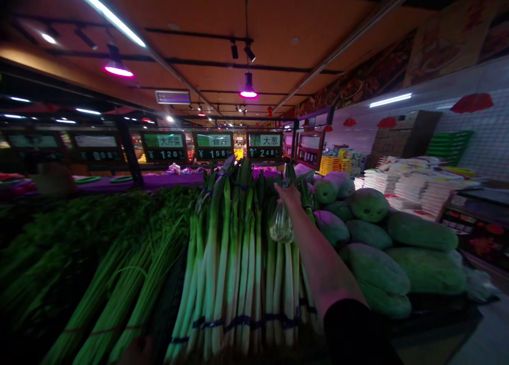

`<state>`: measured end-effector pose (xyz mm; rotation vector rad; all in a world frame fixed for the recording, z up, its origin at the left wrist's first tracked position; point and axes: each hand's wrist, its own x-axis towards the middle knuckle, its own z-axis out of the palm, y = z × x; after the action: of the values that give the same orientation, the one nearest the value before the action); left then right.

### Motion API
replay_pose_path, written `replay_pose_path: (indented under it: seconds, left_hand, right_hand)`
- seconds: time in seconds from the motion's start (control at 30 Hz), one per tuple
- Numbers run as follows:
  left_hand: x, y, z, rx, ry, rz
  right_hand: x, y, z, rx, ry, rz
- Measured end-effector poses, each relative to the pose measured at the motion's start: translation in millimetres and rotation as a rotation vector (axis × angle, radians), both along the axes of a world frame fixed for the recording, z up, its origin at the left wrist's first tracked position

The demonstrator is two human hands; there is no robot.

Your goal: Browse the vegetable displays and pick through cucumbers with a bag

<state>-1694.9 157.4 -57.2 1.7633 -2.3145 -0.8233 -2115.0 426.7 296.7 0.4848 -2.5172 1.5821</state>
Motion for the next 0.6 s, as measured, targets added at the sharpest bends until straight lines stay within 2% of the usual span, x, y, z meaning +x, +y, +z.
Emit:
replay_pose_path:
  seconds: [0.1, 0.2, 0.3, 0.4, 0.5, 0.6]
  left_hand:
    - [-0.6, 1.0, -4.7, -0.025, -0.011, 0.006]
    - [1.3, 5.7, 0.3, -0.052, 0.0, -0.008]
    - [2.7, 16.2, 17.1, -0.059, -0.016, 0.001]
    - [1.6, 31.8, 37.5, -0.092, -0.061, 0.038]
    - [-0.8, 46.5, 49.8, -0.151, -0.082, 0.085]
    - [-2.8, 53.7, 50.8, -0.185, -0.072, 0.125]
  right_hand:
    - [9.7, -16.0, -0.5, -0.014, -0.002, 0.085]
    - [42.0, -60.3, 6.3, -0.04, 0.024, 0.236]
    - [82.1, -109.3, 16.5, -0.076, 0.058, 0.386]
    - [112.7, -141.9, 23.5, -0.102, 0.07, 0.501]
    - [122.7, -144.4, 21.8, -0.127, 0.031, 0.534]
    - [109.3, -115.2, 9.0, -0.139, -0.04, 0.455]
